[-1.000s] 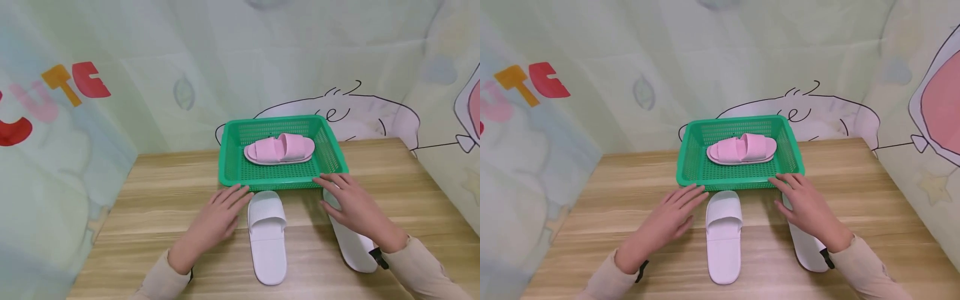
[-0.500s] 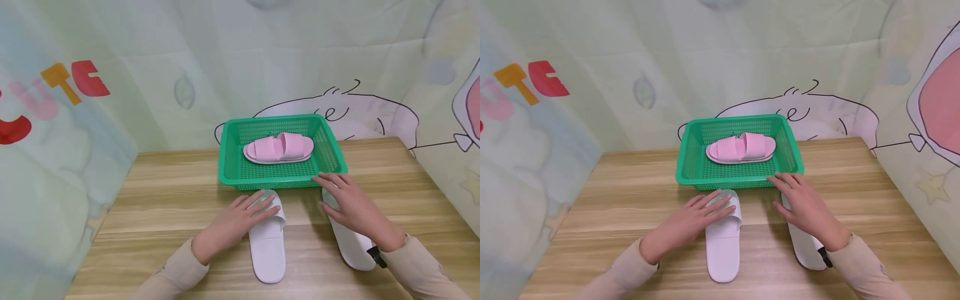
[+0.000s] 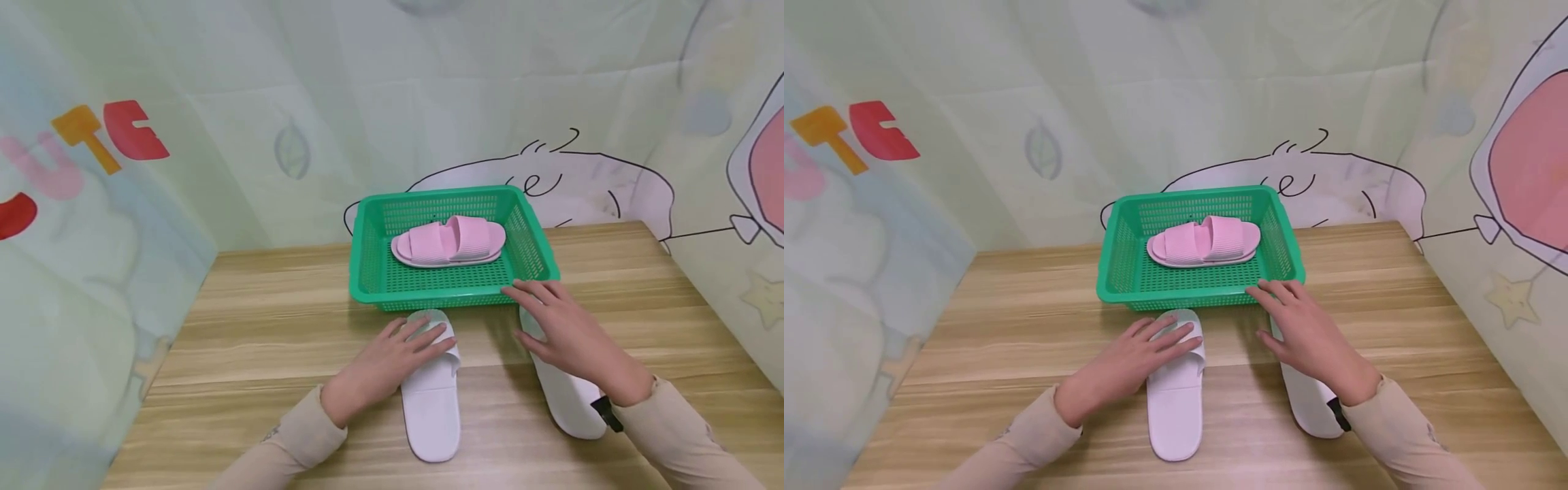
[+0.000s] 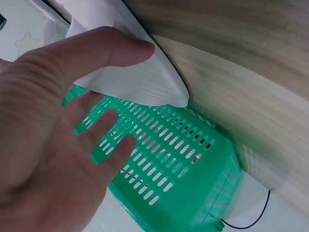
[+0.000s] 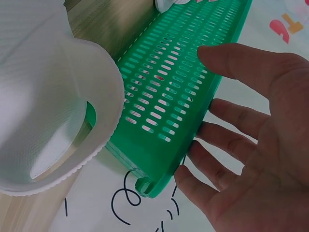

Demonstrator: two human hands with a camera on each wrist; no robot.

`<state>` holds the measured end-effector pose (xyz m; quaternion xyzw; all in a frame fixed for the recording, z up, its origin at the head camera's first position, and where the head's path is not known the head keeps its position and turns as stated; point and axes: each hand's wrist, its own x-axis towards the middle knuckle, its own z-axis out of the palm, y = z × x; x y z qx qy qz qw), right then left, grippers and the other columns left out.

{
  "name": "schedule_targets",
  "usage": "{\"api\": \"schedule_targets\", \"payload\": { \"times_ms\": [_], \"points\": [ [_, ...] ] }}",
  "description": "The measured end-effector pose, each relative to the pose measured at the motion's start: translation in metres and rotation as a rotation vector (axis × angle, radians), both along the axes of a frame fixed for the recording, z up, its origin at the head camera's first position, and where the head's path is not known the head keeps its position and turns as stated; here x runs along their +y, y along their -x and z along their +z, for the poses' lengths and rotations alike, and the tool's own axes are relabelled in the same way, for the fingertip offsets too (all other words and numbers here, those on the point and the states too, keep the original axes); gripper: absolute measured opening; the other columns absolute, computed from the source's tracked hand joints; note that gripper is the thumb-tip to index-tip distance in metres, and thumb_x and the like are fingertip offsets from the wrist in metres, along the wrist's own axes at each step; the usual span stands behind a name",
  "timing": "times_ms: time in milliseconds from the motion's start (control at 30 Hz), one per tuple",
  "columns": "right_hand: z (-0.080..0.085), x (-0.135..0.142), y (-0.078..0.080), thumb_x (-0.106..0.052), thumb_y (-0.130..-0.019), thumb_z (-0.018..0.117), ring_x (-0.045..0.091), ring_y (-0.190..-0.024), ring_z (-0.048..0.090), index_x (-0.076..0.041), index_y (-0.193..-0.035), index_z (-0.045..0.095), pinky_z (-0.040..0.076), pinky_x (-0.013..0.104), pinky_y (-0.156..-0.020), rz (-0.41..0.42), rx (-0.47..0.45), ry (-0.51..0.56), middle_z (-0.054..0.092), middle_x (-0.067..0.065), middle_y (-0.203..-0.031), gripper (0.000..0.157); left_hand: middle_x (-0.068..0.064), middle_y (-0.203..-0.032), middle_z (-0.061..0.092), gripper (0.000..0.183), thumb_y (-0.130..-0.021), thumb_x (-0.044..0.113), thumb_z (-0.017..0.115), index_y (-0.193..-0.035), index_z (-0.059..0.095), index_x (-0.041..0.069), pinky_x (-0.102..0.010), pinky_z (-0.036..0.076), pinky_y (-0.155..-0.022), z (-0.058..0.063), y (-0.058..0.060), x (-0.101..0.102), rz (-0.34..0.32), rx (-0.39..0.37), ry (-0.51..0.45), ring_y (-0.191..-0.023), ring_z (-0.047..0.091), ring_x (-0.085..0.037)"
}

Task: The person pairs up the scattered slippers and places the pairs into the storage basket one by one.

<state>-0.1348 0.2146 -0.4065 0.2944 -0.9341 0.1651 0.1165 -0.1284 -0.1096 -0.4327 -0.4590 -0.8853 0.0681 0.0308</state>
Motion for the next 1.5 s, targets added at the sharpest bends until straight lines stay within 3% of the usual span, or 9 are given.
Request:
{"api": "schedule_targets", "payload": {
  "times_ms": [233, 433, 633, 767, 900, 1133, 1500],
  "points": [
    [0.001, -0.001, 0.001, -0.012, -0.085, 0.089, 0.040, -0.122, 0.054, -0.003, -0.147, 0.059, 0.056, 0.058, -0.095, 0.003, -0.010, 0.000, 0.059, 0.022, -0.147, 0.070, -0.002, -0.161, 0.052, 0.062, -0.104, 0.003, 0.063, -0.159, 0.047, 0.026, -0.050, 0.045, -0.117, 0.005, 0.001, 0.002, 0.007, 0.013, -0.008, -0.152, 0.043, -0.028],
    [0.001, -0.002, 0.002, -0.012, -0.085, 0.089, 0.042, -0.121, 0.054, -0.003, -0.147, 0.059, 0.054, 0.059, -0.095, 0.008, -0.022, 0.008, 0.059, 0.023, -0.146, 0.070, -0.003, -0.158, 0.053, 0.067, -0.097, -0.004, 0.069, -0.155, 0.051, 0.024, -0.049, 0.044, -0.117, 0.012, -0.002, 0.000, 0.019, 0.014, 0.014, -0.153, 0.041, -0.030],
    [0.003, -0.003, 0.002, -0.011, -0.085, 0.088, 0.041, -0.119, 0.054, -0.001, -0.146, 0.059, 0.054, 0.058, -0.095, 0.016, -0.008, 0.017, 0.059, 0.024, -0.145, 0.068, -0.005, -0.157, 0.055, 0.068, -0.090, -0.004, 0.073, -0.153, 0.053, 0.015, -0.047, 0.043, -0.119, 0.017, -0.006, -0.005, 0.044, 0.013, 0.023, -0.150, 0.045, -0.027],
    [0.003, -0.004, 0.003, -0.011, -0.086, 0.087, 0.041, -0.118, 0.054, -0.001, -0.146, 0.058, 0.054, 0.058, -0.094, 0.018, -0.010, 0.009, 0.059, 0.024, -0.145, 0.068, -0.007, -0.155, 0.057, 0.075, -0.083, 0.011, 0.085, -0.151, 0.053, 0.011, -0.048, 0.042, -0.119, 0.021, -0.009, -0.007, 0.091, -0.043, 0.047, -0.147, 0.049, -0.024],
    [0.003, -0.004, 0.003, -0.012, -0.086, 0.087, 0.041, -0.120, 0.054, -0.001, -0.148, 0.056, 0.053, 0.059, -0.096, 0.019, -0.017, 0.003, 0.057, 0.024, -0.147, 0.070, -0.006, -0.141, 0.062, 0.080, -0.074, 0.034, 0.094, -0.140, 0.057, 0.011, -0.046, 0.045, -0.114, 0.022, -0.011, -0.010, 0.134, -0.048, 0.022, -0.134, 0.056, -0.024],
    [0.002, -0.004, 0.000, -0.014, -0.088, 0.086, 0.044, -0.124, 0.052, -0.002, -0.149, 0.055, 0.053, 0.061, -0.098, -0.010, -0.038, -0.008, 0.056, 0.024, -0.149, 0.070, -0.003, -0.123, 0.061, 0.082, -0.069, 0.062, 0.090, -0.126, 0.059, 0.011, -0.046, 0.047, -0.109, 0.021, -0.013, -0.017, 0.207, -0.045, -0.035, -0.117, 0.058, -0.023],
    [0.002, -0.004, -0.001, -0.014, -0.089, 0.085, 0.045, -0.125, 0.051, -0.002, -0.150, 0.054, 0.052, 0.062, -0.099, -0.020, -0.071, -0.015, 0.055, 0.024, -0.149, 0.069, -0.005, -0.115, 0.062, 0.089, -0.069, 0.073, 0.085, -0.125, 0.060, 0.009, -0.052, 0.047, -0.107, 0.019, -0.014, -0.031, 0.334, -0.089, -0.098, -0.111, 0.057, -0.026]
  ]
}}
